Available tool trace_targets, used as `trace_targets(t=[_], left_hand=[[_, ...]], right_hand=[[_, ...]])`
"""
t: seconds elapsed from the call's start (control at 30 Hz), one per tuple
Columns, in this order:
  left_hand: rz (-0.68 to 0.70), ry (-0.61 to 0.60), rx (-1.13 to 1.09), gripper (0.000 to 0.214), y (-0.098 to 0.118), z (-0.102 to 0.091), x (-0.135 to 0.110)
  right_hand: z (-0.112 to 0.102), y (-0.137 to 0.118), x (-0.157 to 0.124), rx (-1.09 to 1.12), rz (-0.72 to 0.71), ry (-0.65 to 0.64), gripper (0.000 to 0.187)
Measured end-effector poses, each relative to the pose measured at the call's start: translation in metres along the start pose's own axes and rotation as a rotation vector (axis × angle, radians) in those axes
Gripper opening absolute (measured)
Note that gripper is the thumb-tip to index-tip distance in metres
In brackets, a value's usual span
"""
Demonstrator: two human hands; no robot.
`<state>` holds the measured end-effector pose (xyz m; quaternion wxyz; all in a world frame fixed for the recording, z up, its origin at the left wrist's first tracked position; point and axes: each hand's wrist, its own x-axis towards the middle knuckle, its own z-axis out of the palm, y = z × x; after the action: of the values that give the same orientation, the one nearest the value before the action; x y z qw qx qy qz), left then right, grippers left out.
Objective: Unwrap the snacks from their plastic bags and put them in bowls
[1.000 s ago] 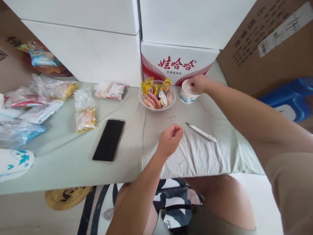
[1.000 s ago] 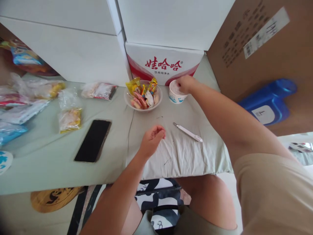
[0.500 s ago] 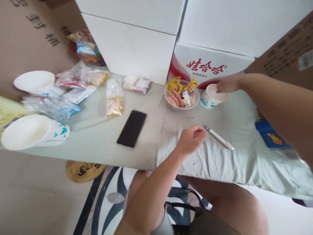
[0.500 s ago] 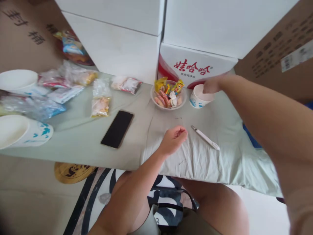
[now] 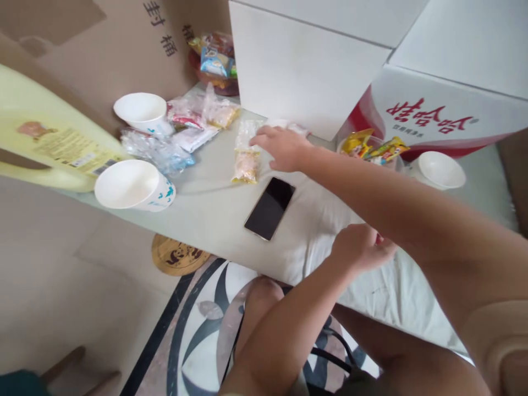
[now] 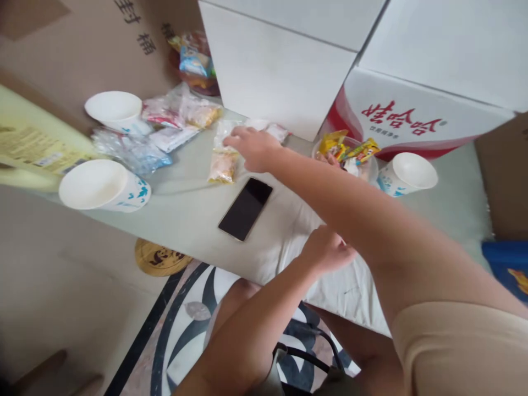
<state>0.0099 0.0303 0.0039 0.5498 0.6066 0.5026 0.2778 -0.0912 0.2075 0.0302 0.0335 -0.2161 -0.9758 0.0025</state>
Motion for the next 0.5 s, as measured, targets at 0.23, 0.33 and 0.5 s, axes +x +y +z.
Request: trace_targets(t=[0.23,0.33,0.5], left_hand=[[0.196,0.026,0.106,0.039,-0.017,-0.006,0.003],[0.054,-0.021,0.102,0.045,-0.017,-0.010,-0.007],[-0.044,0.012,-0.059,0.044,-0.008,-0.021,-0.023]], right_hand=[[0.026,-0.039,0.033,-0.063,-0.101,-0.218,0.049],[0.009,-0.043,0.013,0.056,-0.055,-0.123,0.050],[-0.050,-0.067,-0.099,0.221,-0.105,0.351,0.046]])
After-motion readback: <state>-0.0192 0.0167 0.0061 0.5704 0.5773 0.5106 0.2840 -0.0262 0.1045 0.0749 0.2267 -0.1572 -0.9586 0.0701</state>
